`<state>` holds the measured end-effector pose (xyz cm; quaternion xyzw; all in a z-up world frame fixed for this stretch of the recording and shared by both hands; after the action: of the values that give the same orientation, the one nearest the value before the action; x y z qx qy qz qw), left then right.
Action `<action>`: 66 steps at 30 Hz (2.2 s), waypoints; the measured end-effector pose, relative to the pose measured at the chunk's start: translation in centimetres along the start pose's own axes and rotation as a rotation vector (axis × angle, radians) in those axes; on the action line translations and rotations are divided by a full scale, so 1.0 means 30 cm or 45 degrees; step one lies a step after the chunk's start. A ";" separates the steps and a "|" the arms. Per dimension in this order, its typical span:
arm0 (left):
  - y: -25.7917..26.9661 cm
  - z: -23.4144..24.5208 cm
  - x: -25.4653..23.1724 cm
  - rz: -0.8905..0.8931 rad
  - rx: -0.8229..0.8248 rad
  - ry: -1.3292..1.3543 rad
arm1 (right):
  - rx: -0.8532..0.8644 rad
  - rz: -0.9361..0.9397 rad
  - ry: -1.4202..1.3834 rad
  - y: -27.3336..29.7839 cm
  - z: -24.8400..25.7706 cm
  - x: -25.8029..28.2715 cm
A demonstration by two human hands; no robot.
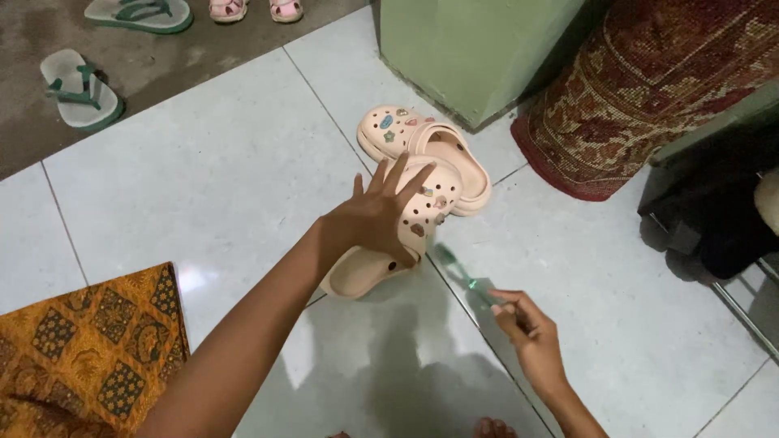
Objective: The person uses a toothbrush to scrub the soles and uppers of two pairs of shoes: black sandals and pink clogs. They clean each shoe individually, turning them over to reach different surfaces, then place the black sandals back on the shoe rack.
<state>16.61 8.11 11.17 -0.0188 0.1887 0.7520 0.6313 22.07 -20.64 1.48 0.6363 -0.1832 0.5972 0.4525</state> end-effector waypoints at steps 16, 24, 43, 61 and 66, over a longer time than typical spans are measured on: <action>0.272 -0.073 0.199 0.563 -1.066 1.128 | -0.145 0.074 -0.297 -0.033 0.046 0.108; 0.324 -0.120 0.297 0.395 -1.288 1.484 | 0.810 1.181 0.626 0.033 -0.227 0.573; 0.419 -0.096 0.153 0.286 -1.149 2.004 | 0.230 0.744 -0.061 -0.114 -0.276 0.768; 0.484 -0.134 0.152 0.329 -1.186 1.991 | 0.783 1.121 0.368 -0.089 -0.365 0.472; 0.421 -0.109 0.150 0.305 -1.126 1.993 | 0.395 0.853 0.381 -0.209 -0.342 0.574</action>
<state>2.92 9.69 10.23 -0.7455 0.2587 0.5887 0.1753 24.62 -3.91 13.93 0.5081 -0.2205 0.8185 0.1529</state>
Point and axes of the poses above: each hand's wrist, its own y-axis away from the middle knuckle, its own z-axis out of the back of the hand, x = y × z, the point moved 7 cm from there along -y, towards the middle knuckle, and after that the axes turned 14 degrees about -y, right-handed, at the moved point
